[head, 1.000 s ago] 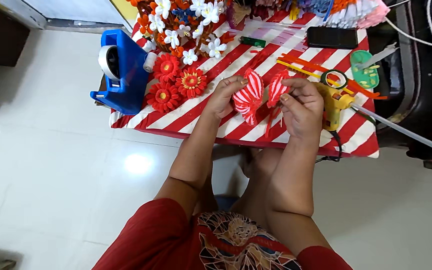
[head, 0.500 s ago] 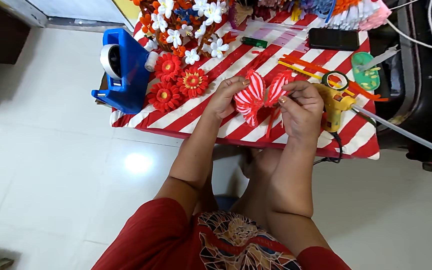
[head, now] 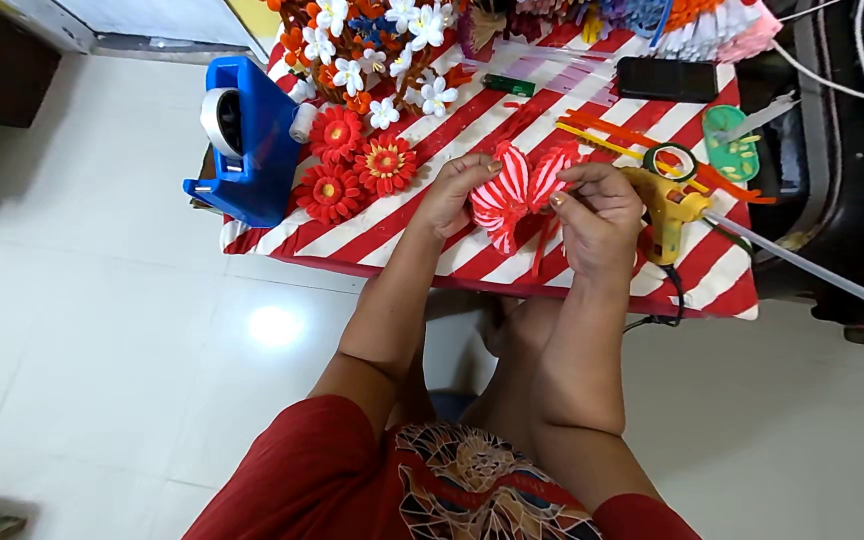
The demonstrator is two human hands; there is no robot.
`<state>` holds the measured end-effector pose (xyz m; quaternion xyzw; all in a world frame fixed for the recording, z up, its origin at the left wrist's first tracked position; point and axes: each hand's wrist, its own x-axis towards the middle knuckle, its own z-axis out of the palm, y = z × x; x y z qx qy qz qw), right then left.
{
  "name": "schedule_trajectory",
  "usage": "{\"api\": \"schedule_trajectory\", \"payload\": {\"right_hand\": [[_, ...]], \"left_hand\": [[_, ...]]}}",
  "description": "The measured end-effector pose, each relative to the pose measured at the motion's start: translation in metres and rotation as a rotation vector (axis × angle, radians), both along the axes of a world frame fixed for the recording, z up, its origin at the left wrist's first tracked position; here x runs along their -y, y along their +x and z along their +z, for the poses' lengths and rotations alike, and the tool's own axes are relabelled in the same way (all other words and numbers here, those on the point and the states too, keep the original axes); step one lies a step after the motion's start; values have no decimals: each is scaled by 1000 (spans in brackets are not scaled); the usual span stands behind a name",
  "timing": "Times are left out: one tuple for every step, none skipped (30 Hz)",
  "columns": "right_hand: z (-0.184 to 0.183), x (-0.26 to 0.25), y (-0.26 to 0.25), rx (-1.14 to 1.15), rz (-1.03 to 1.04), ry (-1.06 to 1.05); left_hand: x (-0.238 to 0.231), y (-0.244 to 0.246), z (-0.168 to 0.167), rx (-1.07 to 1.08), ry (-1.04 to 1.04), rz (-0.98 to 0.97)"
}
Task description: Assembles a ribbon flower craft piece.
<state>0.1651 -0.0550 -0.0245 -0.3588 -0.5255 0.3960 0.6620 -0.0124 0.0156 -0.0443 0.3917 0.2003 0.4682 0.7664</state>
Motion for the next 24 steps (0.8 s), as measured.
{"api": "schedule_trajectory", "payload": {"right_hand": [[0, 0, 0, 0, -1, -2], [0, 0, 0, 1, -3, -5], [0, -1, 0, 3, -3, -8], [-1, -2, 0, 4, -2, -4], [-2, -3, 1, 0, 1, 3], [-3, -4, 1, 0, 3, 3], [-3, -4, 1, -2, 3, -3], [-2, -2, 0, -3, 1, -17], [-1, -1, 0, -1, 0, -28], [-1, 0, 0, 8, 0, -35], [-2, -1, 0, 13, -1, -36], [-2, -1, 0, 16, -1, -34], [-3, -3, 0, 16, 2, -27], [-4, -4, 0, 16, 9, -18], [-3, -4, 0, 16, 11, -18], [-3, -4, -1, 15, 11, -25], [-2, -3, -1, 20, 6, -37], [-2, -2, -1, 26, 6, -44], [-1, -1, -1, 31, 7, -47], [-1, -1, -1, 31, 11, -49], [0, 0, -1, 34, 15, -53], [0, 0, -1, 34, 16, -58], [1, 0, -1, 33, 17, -65], [1, 1, -1, 36, 18, -75]], "left_hand": [[0, 0, 0, -4, 0, 3], [0, 0, 0, -9, 1, 6], [0, 0, 0, -10, 3, 9], [0, 0, 0, -11, 9, 11], [0, 0, 0, -14, 23, 11], [-1, 0, -1, -12, 37, 8], [-1, 0, -2, -8, 49, 6], [-1, 0, -2, -1, 55, 6], [-1, -1, -3, 7, 60, 5], [-1, -1, -3, 11, 63, 5], [-1, -1, -3, 12, 64, 5], [-1, -1, -3, 8, 64, 7], [0, -1, -3, 2, 65, 13], [0, -1, -2, -4, 67, 22], [0, -1, -2, -6, 68, 28], [0, -1, -2, -4, 69, 32], [1, -1, -2, 0, 68, 32], [1, -1, -2, 4, 68, 30], [1, -1, -2, 5, 70, 27], [1, -1, -2, 3, 70, 28], [2, -1, -1, -1, 69, 30], [2, -1, -1, -2, 69, 32], [2, -1, -1, -1, 71, 34], [2, -1, -1, -1, 72, 33]]}}
